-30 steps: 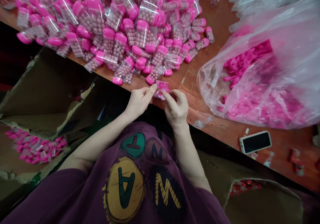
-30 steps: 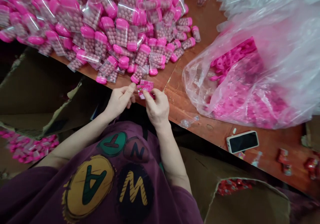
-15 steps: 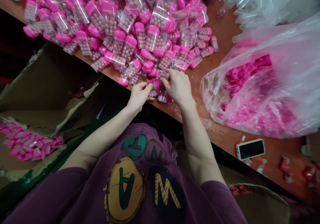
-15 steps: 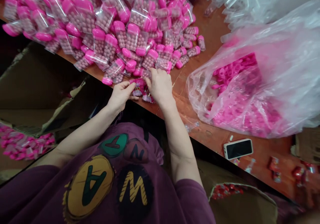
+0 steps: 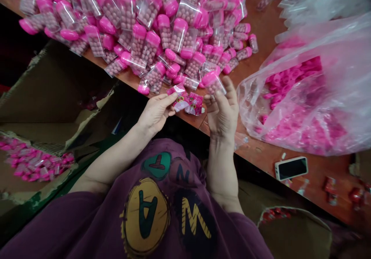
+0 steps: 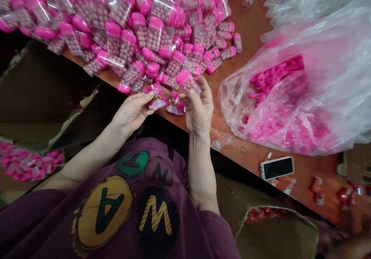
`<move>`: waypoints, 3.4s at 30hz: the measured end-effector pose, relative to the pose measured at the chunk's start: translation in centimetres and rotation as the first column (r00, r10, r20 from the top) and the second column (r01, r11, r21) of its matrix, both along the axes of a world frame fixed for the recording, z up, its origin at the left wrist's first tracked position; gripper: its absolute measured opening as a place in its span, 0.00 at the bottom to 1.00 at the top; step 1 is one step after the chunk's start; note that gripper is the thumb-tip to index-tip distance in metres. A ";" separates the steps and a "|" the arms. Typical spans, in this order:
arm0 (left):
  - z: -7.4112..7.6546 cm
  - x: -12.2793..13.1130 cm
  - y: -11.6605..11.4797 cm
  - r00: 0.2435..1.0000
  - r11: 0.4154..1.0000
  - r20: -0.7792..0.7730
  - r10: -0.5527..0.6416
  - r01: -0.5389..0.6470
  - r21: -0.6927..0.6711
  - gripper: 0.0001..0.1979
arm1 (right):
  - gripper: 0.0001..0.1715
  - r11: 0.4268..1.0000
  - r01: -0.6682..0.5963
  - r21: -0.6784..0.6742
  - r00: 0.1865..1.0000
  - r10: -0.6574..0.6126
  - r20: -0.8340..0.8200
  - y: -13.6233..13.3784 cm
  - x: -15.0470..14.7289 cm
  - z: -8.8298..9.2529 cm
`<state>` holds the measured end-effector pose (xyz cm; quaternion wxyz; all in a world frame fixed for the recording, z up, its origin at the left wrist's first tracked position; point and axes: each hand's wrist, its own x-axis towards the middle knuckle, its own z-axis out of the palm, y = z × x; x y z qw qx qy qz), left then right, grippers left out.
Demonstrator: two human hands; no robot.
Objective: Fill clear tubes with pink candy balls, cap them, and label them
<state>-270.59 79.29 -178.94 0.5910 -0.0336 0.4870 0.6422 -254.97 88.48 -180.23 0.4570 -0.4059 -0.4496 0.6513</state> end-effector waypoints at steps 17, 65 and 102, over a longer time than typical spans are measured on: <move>0.8 4.6 0.6 0.925 0.938 -0.184 -0.333 0.345 0.037 0.13 | 0.23 0.969 0.118 -0.218 0.992 -0.127 -0.026 -5.6 6.2 -0.1; -0.1 6.3 0.3 0.937 0.965 -0.235 -0.259 0.242 -0.097 0.26 | 0.20 0.976 -0.009 -0.218 0.999 0.017 0.034 -10.9 5.2 -1.0; -0.7 6.6 -1.2 0.876 0.884 -0.131 -0.465 0.468 -0.011 0.26 | 0.34 0.962 -0.043 -0.269 0.999 0.049 0.018 -10.5 4.5 -1.4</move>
